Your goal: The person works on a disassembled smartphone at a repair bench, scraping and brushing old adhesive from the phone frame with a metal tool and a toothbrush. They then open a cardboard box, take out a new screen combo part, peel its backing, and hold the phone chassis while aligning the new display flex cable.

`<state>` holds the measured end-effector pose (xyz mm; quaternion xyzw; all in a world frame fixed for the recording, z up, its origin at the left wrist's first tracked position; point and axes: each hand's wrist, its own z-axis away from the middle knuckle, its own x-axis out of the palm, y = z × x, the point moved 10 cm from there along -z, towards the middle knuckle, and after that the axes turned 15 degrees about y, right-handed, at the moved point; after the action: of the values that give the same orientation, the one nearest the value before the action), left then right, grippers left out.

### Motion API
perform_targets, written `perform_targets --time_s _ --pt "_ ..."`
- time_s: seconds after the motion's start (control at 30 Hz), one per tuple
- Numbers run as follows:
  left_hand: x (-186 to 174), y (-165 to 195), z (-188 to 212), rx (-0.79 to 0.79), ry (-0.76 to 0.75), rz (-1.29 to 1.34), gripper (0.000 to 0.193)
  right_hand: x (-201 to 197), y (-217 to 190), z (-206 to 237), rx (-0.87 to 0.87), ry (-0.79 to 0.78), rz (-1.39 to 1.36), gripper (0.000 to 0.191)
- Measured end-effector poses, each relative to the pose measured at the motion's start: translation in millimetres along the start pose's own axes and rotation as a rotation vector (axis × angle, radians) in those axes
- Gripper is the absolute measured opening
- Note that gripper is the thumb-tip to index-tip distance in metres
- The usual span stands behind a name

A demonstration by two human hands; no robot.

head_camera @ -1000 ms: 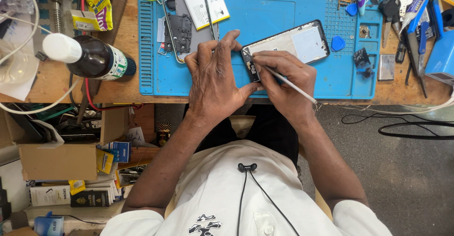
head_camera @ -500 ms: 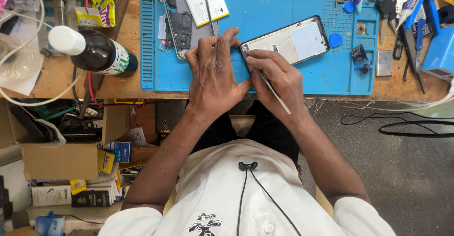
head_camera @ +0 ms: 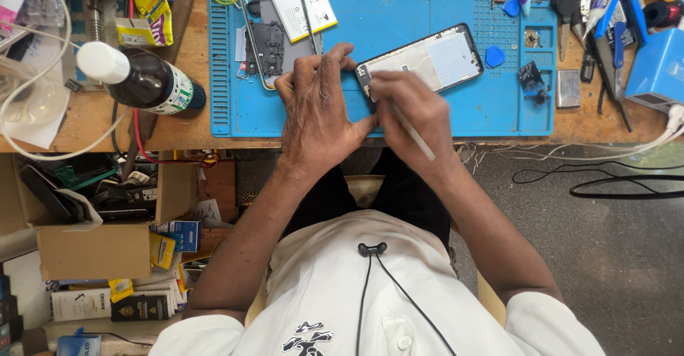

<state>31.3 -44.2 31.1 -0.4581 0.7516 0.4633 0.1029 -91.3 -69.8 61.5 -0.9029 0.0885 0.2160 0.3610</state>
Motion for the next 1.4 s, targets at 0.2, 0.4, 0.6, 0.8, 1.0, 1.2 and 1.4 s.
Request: perform_targets --time_s 0.2,0.4,0.6,0.8,1.0,1.2,1.4 --pt "0.2 0.4 0.0 -0.005 0.011 -0.01 0.107 -11.5 11.9 -2.8 0.09 0.105 -0.044 0.02" --pt "1.7 -0.3 1.8 -0.007 -0.002 -0.009 0.116 -15.7 20.7 -4.5 0.155 0.111 -0.089 0.016" --pt "3.7 -2.5 2.8 -0.009 0.008 0.007 0.115 -6.3 20.3 -3.0 0.188 0.031 -0.096 0.018" --pt "2.5 -2.7 2.3 -0.015 0.01 0.016 0.112 -11.5 20.2 0.7 0.181 -0.049 -0.113 0.014" --pt "1.8 -2.8 3.9 -0.025 0.0 -0.002 0.115 -21.6 24.5 3.8 0.208 0.033 -0.187 0.015" --pt "0.8 -3.4 6.2 0.001 0.017 0.004 0.113 -24.1 19.5 12.5 0.19 -0.005 -0.149 0.017" --pt "1.9 -4.9 7.0 0.005 0.008 -0.021 0.113 -20.5 25.6 17.0 0.252 -0.044 -0.201 0.019"
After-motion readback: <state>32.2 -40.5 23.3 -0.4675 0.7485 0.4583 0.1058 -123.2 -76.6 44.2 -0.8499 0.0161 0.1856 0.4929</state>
